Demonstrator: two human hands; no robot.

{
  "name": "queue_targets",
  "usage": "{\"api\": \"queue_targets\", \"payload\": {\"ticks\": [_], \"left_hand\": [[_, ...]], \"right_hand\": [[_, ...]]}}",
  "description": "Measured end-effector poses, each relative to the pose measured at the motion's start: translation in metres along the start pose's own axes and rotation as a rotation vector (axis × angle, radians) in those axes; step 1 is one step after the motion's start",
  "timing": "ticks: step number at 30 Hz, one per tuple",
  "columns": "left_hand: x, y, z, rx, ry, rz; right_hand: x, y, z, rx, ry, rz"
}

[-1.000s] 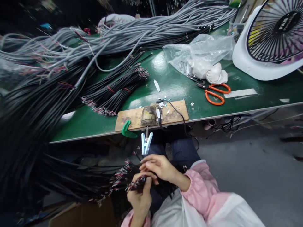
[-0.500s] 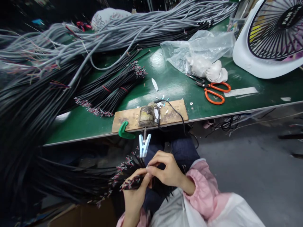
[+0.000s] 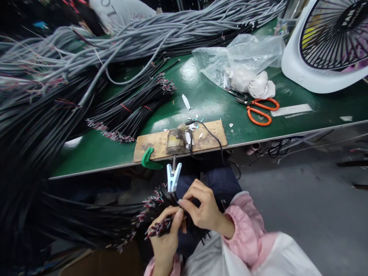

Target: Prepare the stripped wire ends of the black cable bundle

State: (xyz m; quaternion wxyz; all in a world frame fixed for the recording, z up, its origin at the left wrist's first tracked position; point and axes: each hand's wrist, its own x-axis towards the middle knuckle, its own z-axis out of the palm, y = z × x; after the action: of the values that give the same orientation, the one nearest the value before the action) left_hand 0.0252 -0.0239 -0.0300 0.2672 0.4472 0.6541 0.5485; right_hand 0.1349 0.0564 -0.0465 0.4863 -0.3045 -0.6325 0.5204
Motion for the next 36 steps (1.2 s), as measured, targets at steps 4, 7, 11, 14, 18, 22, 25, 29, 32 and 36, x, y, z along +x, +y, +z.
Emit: {"api": "queue_targets", "payload": {"ticks": [4, 7, 11, 14, 18, 22, 25, 29, 32, 36], "left_hand": [[0.003, 0.002, -0.002, 0.038, 0.019, 0.021], [0.004, 0.002, -0.005, 0.107, -0.044, 0.046], [-0.001, -0.003, -0.004, 0.078, -0.001, 0.015], [-0.008, -0.010, -0.001, 0.021, 0.094, -0.053], [-0.013, -0.015, 0.000, -0.092, 0.223, -0.198], [-0.011, -0.007, -0.001, -0.183, 0.236, -0.269], [-0.010, 0.001, -0.003, -0.137, 0.167, -0.251], [-0.010, 0.004, -0.004, -0.092, 0.149, -0.225], [-0.009, 0.004, -0.004, -0.142, 0.156, -0.250], [-0.009, 0.006, -0.004, -0.155, 0.159, -0.272]], "right_hand": [[0.001, -0.001, -0.002, 0.078, -0.093, 0.036], [0.002, 0.000, -0.005, 0.104, -0.149, 0.035], [0.003, -0.004, -0.003, -0.032, -0.074, -0.036], [0.000, -0.007, 0.003, -0.089, -0.022, -0.102], [-0.008, -0.004, 0.007, -0.073, 0.003, -0.116], [-0.009, 0.001, 0.003, 0.022, -0.014, 0.006], [-0.003, -0.002, -0.001, 0.103, -0.081, 0.059], [0.002, -0.010, -0.001, 0.064, -0.072, -0.005], [-0.001, -0.012, 0.000, -0.003, -0.058, -0.044], [-0.002, -0.010, -0.004, -0.033, -0.037, -0.022]]}}
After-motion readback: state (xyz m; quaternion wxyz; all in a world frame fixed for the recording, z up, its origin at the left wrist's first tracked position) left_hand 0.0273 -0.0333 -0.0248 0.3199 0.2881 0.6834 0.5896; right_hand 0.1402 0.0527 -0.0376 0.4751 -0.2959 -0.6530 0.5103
